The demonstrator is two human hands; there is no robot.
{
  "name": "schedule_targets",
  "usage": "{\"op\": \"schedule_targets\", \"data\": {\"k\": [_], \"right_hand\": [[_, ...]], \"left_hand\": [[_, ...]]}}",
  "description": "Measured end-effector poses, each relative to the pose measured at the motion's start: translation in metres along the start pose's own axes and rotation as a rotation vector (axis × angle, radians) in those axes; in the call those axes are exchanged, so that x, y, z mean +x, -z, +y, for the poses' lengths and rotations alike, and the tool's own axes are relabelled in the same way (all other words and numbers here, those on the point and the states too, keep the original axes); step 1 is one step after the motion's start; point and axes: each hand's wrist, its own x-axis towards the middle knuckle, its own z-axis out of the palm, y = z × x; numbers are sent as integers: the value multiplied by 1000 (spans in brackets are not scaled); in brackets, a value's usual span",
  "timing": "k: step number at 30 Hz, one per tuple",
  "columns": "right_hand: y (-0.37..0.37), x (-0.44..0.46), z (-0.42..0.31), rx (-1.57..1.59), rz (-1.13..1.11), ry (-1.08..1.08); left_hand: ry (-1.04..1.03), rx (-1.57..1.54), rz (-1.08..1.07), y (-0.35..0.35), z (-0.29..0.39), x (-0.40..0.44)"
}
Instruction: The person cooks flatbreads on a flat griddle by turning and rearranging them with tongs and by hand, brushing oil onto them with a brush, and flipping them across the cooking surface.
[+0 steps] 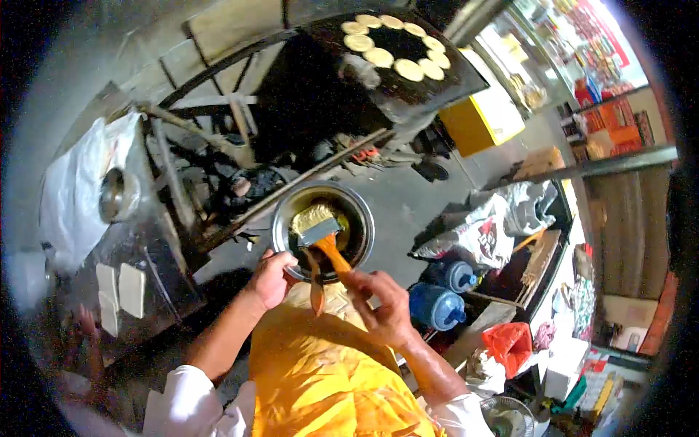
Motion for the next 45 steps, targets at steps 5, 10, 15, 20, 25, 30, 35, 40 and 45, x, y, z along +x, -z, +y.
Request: {"op": "schedule_targets", "data": {"k": [5, 10, 15, 20, 25, 30, 35, 40, 45], "right_hand": [[84, 28, 51, 67, 348, -158], [130, 72, 91, 254, 296, -282], [183, 116, 100, -168, 335, 15], [182, 186, 115, -285, 220, -29], [172, 261, 135, -156, 229, -153], [182, 317, 159, -122, 149, -213], [222, 358, 170, 247, 296, -266], [236, 402, 241, 777, 288, -457], [265, 445, 291, 1028, 133, -545]], "left_hand": [[206, 18, -125, -86, -52, 55], [372, -62, -224, -102, -96, 122], [375, -129, -137, -123, -69, 180], [303, -149, -162, -209, 21, 219], [68, 22, -254, -225, 63, 292], [97, -93, -162, -251, 89, 331], [95, -75, -90, -258, 107, 358], [-78, 22, 18, -283, 110, 386], [-4, 4, 239, -332, 118, 383]]}}
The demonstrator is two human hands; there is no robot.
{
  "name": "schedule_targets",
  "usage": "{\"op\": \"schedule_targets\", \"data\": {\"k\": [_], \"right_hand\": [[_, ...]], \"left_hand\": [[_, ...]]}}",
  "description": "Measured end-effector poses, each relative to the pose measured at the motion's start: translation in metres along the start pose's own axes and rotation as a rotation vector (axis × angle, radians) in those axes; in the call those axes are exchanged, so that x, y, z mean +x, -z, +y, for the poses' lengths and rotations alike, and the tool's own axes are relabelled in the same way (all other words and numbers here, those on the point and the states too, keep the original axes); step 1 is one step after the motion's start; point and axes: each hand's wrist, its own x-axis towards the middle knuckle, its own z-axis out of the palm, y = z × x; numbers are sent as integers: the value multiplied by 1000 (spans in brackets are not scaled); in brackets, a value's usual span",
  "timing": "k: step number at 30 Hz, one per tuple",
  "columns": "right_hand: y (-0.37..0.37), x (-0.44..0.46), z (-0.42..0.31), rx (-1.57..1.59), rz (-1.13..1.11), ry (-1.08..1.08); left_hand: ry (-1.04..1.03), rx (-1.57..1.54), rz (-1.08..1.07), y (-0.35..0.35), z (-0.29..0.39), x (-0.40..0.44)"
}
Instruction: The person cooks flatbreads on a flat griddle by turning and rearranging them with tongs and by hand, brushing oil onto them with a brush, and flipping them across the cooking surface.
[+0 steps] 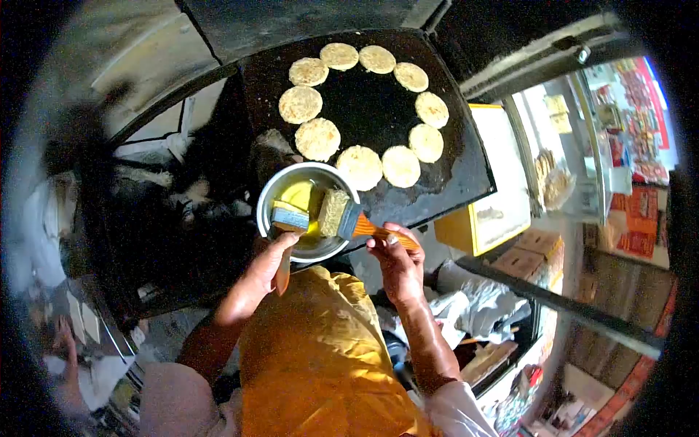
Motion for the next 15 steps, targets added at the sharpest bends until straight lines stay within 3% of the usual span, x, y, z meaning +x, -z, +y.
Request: {"op": "schedule_targets", "data": {"k": [5, 8, 12, 13, 15], "right_hand": [[25, 56, -35, 191, -186, -69], [32, 93, -51, 151, -93, -74], [54, 144, -30, -25, -65, 11], [58, 151, -28, -93, -81, 46], [68, 153, -35, -100, -79, 24]], "left_hand": [[-39, -228, -48, 33, -75, 54], [-208, -392, -48, 27, -82, 44], [-219, -272, 184, 30, -66, 4], [-224, -270, -175, 50, -61, -4], [-219, -268, -539, 53, -62, -3]]}}
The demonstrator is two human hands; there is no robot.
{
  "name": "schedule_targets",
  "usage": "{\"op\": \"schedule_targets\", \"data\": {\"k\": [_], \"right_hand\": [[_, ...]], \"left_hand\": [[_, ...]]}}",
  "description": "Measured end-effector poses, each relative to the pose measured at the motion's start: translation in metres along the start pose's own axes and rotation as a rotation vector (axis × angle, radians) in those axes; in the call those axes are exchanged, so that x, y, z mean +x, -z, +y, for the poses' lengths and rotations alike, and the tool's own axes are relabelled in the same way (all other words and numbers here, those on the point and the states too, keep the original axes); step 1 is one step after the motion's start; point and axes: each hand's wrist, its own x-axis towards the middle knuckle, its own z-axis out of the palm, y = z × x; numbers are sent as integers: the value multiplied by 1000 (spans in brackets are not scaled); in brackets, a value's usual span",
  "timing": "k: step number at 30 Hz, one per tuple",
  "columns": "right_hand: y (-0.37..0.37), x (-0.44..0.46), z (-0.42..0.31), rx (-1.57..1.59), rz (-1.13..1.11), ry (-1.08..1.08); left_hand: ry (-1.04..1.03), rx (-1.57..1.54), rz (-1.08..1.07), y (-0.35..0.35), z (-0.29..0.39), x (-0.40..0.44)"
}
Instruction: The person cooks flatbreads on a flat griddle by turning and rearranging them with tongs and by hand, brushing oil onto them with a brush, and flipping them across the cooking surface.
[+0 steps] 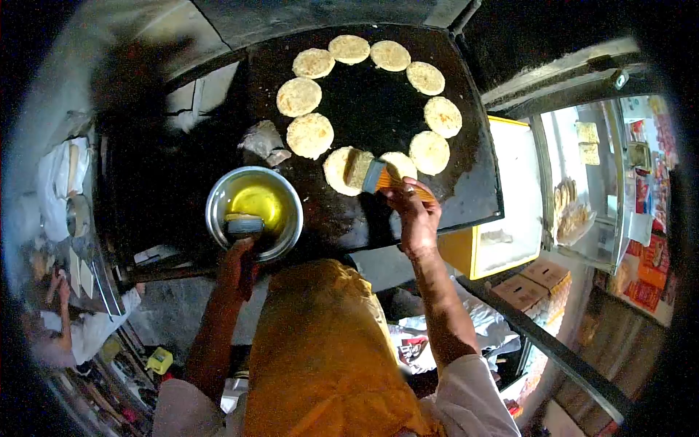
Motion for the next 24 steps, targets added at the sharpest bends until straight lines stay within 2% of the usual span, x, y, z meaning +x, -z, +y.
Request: {"op": "schedule_targets", "data": {"k": [1, 3, 6, 8, 11, 15, 16, 17, 18, 19, 20, 22, 24], "right_hand": [[6, -3, -9, -9, 9, 23], [24, -10, -22, 83, 32, 30], [57, -7, -34, -108, 166, 21], [64, -5, -39, -33, 198, 23], [70, -2, -45, 15, 90, 80], [91, 17, -50, -73, 186, 164], [86, 19, -58, -6, 209, 164], [86, 25, -65, 56, 184, 169], [88, 32, -72, 118, 159, 175], [83, 38, -78, 109, 241, 147], [86, 45, -77, 110, 243, 148], [92, 57, -78, -50, 324, 171], [91, 66, -86, 55, 313, 202]], "left_hand": [[-11, 77, 449, -6, -9, 10], [-12, 153, 889, -20, -14, 25], [27, 226, 763, -63, 18, 33], [70, 269, 804, -71, 26, 36], [91, 331, 855, -85, 34, 44], [47, 343, 813, -82, 34, 52], [48, 345, 815, -99, 42, 61], [63, 246, 994, -121, 51, 72], [73, 197, 1081, -118, 50, 72], [78, 145, 1168, -115, 49, 71], [84, 234, 1004, -79, 34, 52], [88, 321, 835, -80, 36, 53], [31, 263, 888, -84, 38, 56]]}}
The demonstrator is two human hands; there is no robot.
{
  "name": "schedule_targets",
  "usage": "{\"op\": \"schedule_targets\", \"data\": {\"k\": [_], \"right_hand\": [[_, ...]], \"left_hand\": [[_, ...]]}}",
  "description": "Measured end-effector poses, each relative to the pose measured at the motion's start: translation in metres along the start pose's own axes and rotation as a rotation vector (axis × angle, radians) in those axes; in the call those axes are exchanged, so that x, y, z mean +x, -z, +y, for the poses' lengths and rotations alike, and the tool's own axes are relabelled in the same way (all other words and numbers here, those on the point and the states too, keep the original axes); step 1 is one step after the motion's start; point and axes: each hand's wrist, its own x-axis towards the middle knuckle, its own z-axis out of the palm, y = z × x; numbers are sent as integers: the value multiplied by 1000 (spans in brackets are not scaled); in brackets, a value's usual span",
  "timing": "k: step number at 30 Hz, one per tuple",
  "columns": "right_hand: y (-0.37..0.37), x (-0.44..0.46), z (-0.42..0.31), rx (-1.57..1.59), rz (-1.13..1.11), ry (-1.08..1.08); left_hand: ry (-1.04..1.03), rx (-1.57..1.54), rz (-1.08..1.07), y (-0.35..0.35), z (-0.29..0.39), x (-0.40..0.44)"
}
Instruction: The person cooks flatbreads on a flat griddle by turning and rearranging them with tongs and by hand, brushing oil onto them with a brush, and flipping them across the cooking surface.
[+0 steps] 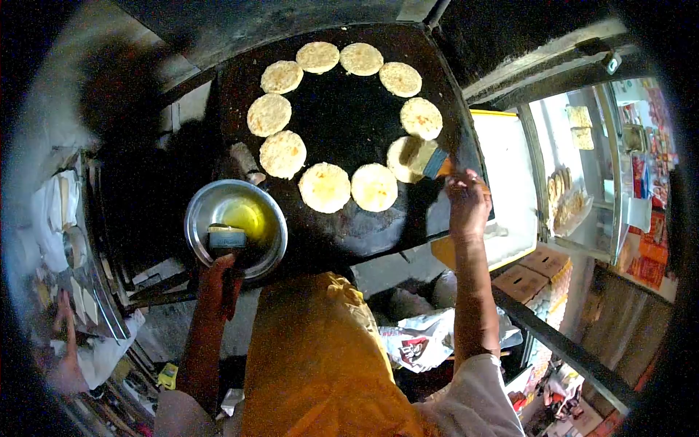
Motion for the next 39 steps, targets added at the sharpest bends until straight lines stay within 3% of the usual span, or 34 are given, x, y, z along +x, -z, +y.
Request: {"op": "schedule_targets", "data": {"k": [2, 4, 7, 10, 11, 13, 14, 16, 17, 19, 21, 23, 26, 29, 30, 31, 32, 34, 35, 36, 37, 39], "right_hand": [[-2, 20, -11, 101, -229, -63], [-14, 35, -10, 168, -191, -87], [-11, 61, 10, -55, 47, 15], [-31, 59, -6, 75, -57, -49], [-33, 63, -8, 199, -194, -30], [-44, 67, -6, 96, -100, -20], [-50, 68, -5, -5, -7, -12], [-54, 82, 2, 22, -23, 21], [-62, 87, 2, 131, -83, -20], [-85, 98, 5, 284, -64, -75], [-83, 133, 25, 125, -142, 34], [-54, 182, 64, -269, -73, 232], [-131, 126, 32, 41, -63, 7], [-155, 151, 53, -20, -228, 119], [-180, 144, 49, 240, -218, -93], [-191, 156, 58, 205, -212, -116], [-191, 173, 73, 209, -223, -125], [-174, 213, 112, -616, -204, 232], [-181, 213, 119, -825, -209, 322], [-189, 211, 126, -1031, -198, 418], [-207, 193, 122, -527, -293, 153], [-232, 172, 133, -70, -332, -190]], "left_hand": [[-47, 27, -28, 9, -6, 4], [-91, 80, -85, 23, -8, 8], [54, 97, -172, 37, -7, 14], [94, 57, -67, 63, -32, 39], [184, 24, 177, 76, -48, 59], [271, -11, 415, 91, -50, 65], [215, -18, 137, 100, -47, 60], [149, -27, -140, 125, -55, 59], [-453, 472, -120, 145, -73, 64], [-1057, 972, -87, 147, -68, 66], [-753, 937, -142, 152, -58, 64], [-474, 777, -154, 159, -55, 64], [-289, 534, -174, 186, -68, 69], [-166, 146, -253, 234, -105, 87], [-61, 217, -104, 237, -106, 86], [53, 271, 37, 239, -105, 84], [-54, 275, -104, 280, -140, 103], [-159, 280, -228, 306, -148, 102], [-351, 752, -152, 291, -130, 88], [-437, 987, -120, 263, -102, 71], [-525, 1220, -69, 228, -67, 55], [-234, 1301, -45, 170, -3, 32]]}}
